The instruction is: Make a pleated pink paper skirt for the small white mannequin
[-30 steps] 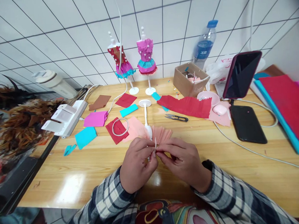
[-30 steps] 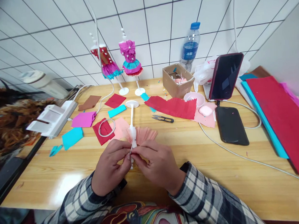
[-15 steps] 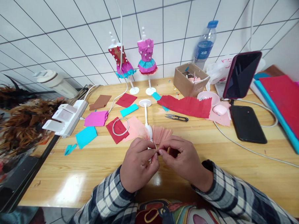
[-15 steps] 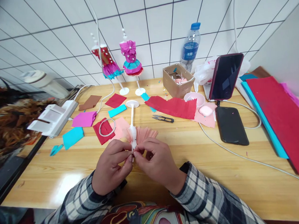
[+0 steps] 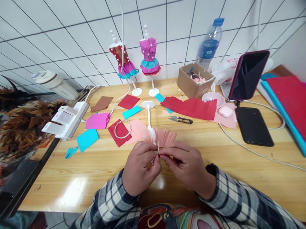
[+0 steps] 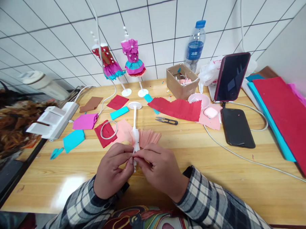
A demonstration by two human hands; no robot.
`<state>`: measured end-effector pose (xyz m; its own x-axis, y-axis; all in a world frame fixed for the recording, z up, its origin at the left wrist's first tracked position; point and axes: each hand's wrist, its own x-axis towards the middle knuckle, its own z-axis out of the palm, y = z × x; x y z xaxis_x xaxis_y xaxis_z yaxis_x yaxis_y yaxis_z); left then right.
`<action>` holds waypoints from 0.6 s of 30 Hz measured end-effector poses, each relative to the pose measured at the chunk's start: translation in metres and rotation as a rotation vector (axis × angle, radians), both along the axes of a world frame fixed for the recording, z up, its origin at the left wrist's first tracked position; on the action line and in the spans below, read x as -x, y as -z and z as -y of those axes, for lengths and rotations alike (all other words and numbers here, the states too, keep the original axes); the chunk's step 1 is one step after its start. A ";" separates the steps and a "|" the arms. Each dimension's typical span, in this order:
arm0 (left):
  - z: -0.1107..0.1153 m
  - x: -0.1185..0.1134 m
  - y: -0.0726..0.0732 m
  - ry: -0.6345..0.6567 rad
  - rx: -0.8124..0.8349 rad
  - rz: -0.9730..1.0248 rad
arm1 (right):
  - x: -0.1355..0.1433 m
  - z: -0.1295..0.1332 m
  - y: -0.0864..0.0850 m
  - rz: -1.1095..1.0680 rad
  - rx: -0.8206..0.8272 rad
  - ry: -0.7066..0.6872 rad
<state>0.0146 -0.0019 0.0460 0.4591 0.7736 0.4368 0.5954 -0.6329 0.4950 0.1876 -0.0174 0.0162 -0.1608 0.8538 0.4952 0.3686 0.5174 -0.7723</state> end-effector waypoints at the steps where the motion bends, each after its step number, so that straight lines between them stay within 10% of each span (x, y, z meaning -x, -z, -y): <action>1: 0.000 0.000 0.001 -0.001 0.007 -0.005 | 0.000 0.000 0.001 0.025 -0.026 0.004; 18: 0.002 -0.005 -0.001 0.007 -0.043 -0.062 | 0.002 -0.001 -0.003 -0.040 0.182 0.035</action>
